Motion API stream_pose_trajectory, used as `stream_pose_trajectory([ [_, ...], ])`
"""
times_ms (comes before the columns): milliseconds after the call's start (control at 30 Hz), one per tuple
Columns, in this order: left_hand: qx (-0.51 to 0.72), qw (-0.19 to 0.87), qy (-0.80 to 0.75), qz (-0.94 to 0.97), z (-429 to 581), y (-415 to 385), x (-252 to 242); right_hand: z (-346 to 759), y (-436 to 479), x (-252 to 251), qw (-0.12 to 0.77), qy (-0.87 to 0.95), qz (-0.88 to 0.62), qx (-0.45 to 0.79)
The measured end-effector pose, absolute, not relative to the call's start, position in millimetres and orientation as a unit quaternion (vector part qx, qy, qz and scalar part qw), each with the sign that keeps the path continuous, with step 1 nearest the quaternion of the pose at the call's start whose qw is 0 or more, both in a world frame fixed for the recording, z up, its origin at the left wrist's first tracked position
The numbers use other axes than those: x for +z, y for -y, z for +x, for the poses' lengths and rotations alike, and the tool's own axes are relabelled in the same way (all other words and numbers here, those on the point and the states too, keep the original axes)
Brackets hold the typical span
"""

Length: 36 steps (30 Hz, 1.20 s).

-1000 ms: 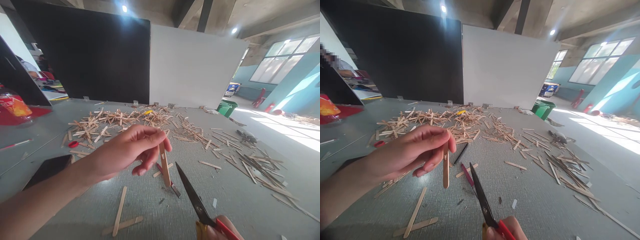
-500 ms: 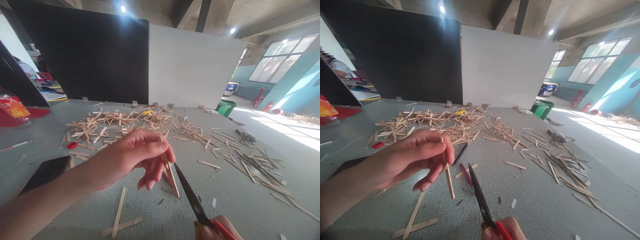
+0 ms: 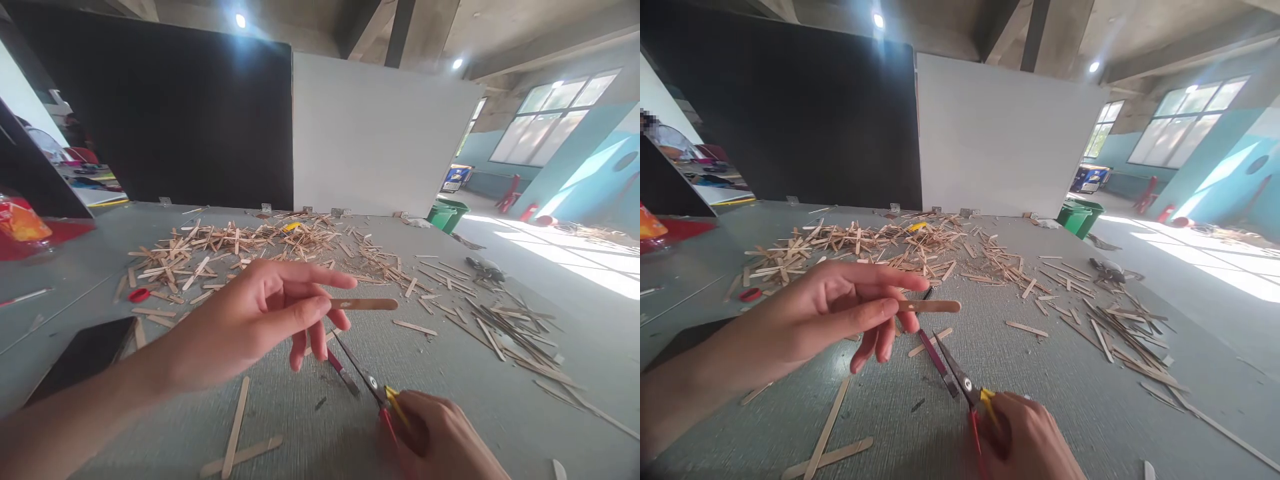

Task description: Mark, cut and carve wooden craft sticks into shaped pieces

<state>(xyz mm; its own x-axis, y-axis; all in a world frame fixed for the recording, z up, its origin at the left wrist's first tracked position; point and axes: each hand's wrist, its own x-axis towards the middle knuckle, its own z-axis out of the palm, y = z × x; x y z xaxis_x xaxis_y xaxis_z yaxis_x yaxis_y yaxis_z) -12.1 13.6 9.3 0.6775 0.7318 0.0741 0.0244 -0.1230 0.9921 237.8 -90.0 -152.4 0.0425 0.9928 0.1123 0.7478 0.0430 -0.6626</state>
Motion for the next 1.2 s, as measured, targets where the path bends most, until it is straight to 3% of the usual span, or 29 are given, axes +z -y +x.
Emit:
stream_pose_trajectory([
  [200,0.299,0.547,-0.316,0.715,-14,-8,10,254,80,-159,0.25,0.664,-0.7,0.081],
  [567,0.335,0.454,-0.344,0.751,-13,7,15,279,67,-176,0.226,0.661,-0.715,0.023],
  [700,0.317,0.424,-0.342,0.776,-17,6,13,283,68,-176,0.167,0.678,-0.715,0.006],
  [833,0.293,0.432,-0.346,0.779,-19,-5,8,297,67,-166,0.047,0.679,-0.731,-0.047],
  [1000,0.379,0.454,-0.364,0.72,-8,-30,-27,296,60,-130,-0.044,0.687,-0.722,-0.067],
  [1200,0.437,0.452,-0.415,0.658,-1,-41,-104,230,38,-99,0.07,0.813,-0.577,0.012],
])
